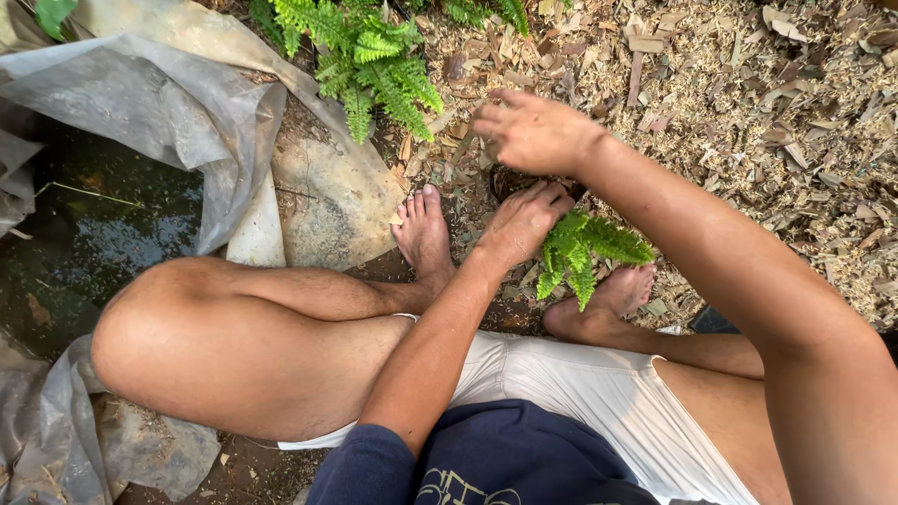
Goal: The person prepares black plastic nursery bags by filling them with wood chips, then places small fern plants into the bags and secures them with more wood chips. The person repeats this process for multiple ferns, arranging them in a row.
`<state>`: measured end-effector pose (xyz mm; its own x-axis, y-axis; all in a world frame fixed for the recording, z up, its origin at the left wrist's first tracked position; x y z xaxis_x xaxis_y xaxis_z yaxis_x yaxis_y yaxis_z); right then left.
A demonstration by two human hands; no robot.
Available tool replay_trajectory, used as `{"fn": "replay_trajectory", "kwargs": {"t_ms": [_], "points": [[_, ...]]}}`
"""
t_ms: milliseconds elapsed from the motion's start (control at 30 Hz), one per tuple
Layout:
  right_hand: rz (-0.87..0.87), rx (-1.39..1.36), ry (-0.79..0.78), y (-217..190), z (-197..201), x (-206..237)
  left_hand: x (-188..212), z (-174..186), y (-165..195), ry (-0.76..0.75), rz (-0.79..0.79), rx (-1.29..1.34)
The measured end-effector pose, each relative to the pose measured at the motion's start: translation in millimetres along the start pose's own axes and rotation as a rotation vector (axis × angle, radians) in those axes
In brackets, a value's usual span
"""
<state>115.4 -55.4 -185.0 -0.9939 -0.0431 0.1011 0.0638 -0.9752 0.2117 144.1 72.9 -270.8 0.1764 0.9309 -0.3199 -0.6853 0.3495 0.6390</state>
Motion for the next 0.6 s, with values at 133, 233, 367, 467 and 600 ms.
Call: {"fn": "replay_trajectory", "kwargs": {"t_ms": [133,233,367,467,600], "points": [[-0.241,-0.169,0.078,12.5,-1.1,37.9,-1.3,7.9,-0.1,0.066,0.053,0.053],[-0.462,-0.323,0.268,12.5,-8.9,69.4,-2.2,13.7,0.1,0.163,0.060,0.028],[-0.916,-0.631,0.192,-1.1,-42.1,87.8,-2.6,17.2,-1.8,0.108,0.204,-0.017],[-1.027,-0.667,0.233,-17.5,-61.0,87.9,-1.7,17.2,-4.5,0.094,0.281,-0.057],[-1.038,-0.642,0.314,-31.5,-73.8,78.8,-0.4,9.7,-8.4,0.131,0.280,-0.071]]}}
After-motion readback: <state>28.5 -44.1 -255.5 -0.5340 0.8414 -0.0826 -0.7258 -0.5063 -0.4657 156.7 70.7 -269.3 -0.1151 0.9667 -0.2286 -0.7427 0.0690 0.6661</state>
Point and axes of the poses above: each hand's wrist, its own x-axis away from the middle knuckle, its own z-axis out of the back of the hand, y = z × x, the point moved 2 cm from there along -x, towards the middle knuckle, and after that the axes turned 15 degrees about y, right-handed, at the moved point
